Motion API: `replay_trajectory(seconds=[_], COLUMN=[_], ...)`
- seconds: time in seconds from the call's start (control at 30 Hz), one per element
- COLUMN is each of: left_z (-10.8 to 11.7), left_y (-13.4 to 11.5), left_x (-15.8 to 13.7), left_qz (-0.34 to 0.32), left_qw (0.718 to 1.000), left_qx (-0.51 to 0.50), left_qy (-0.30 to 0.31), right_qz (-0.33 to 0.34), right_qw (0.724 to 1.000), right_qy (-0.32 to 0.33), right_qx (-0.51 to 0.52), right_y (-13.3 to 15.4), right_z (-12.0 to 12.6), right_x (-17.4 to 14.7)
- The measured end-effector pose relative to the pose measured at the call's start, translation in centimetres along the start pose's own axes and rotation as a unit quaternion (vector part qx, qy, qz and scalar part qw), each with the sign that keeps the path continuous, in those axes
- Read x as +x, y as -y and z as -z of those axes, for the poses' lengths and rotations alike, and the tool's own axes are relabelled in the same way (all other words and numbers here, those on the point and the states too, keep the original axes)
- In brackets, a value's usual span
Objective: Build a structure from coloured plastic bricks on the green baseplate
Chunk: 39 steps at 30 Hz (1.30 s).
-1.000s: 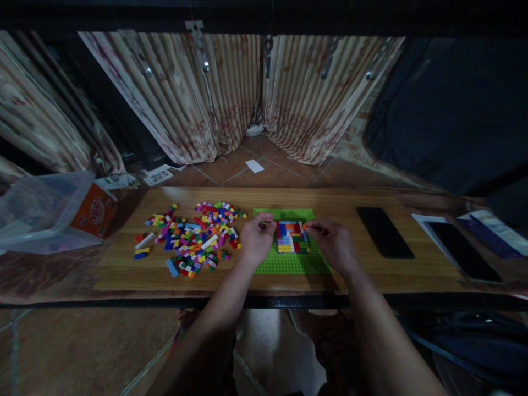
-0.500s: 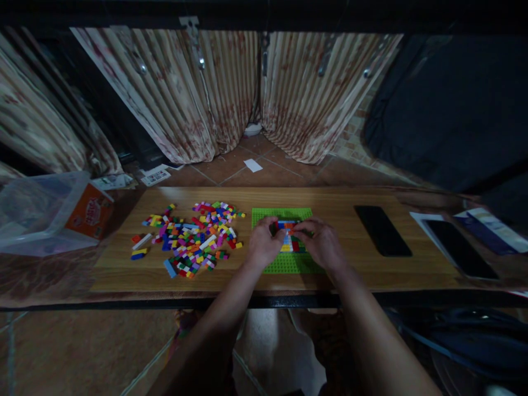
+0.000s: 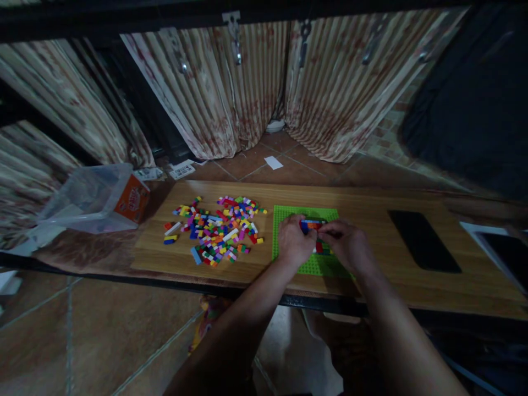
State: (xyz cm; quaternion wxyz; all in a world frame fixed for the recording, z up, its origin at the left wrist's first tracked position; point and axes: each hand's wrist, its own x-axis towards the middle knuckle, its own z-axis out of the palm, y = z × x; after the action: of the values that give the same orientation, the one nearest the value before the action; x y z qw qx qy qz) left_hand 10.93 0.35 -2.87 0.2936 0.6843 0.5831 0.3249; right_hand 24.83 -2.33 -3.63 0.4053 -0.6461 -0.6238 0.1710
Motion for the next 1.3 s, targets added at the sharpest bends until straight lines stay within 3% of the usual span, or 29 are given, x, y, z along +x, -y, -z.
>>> replay_trajectory(seconds=[0.37, 0.47, 0.57, 0.7, 0.8, 0.93, 1.1, 1.3], left_z=[0.0, 2.2, 5.9, 10.3, 11.8, 11.8, 10.5, 9.8], left_y=[-0.1, 0.6, 2.4, 5.7, 7.2, 7.6, 7.1, 6.6], left_x=[-0.5, -0.4, -0.1, 0.1, 0.2, 0.1, 0.6, 1.5], left_qz=[0.010, -0.006, -0.031, -0.012, -0.012, -0.035, -0.066, -0.063], left_qw=[0.999, 0.998, 0.999, 0.999, 0.997, 0.988, 0.971, 0.958], left_qx=[-0.032, -0.056, -0.024, 0.039, 0.079, 0.146, 0.230, 0.280], left_qy=[-0.017, -0.016, 0.029, 0.016, 0.008, 0.038, -0.003, 0.009], right_qz=[0.000, 0.006, 0.008, 0.019, 0.033, 0.039, 0.046, 0.048], right_qw=[1.000, 1.000, 0.999, 0.998, 0.998, 0.998, 0.997, 0.997], right_qy=[0.001, 0.000, -0.033, -0.057, -0.055, -0.035, -0.041, -0.052], right_qx=[-0.010, -0.009, 0.000, -0.014, -0.027, -0.029, -0.039, -0.025], right_y=[-0.6, -0.4, 0.1, 1.1, 1.7, 1.9, 2.1, 2.6], right_z=[0.2, 0.6, 1.0, 1.2, 0.9, 0.5, 0.5, 0.9], right_x=[-0.4, -0.4, -0.5, -0.6, -0.5, -0.4, -0.3, -0.4])
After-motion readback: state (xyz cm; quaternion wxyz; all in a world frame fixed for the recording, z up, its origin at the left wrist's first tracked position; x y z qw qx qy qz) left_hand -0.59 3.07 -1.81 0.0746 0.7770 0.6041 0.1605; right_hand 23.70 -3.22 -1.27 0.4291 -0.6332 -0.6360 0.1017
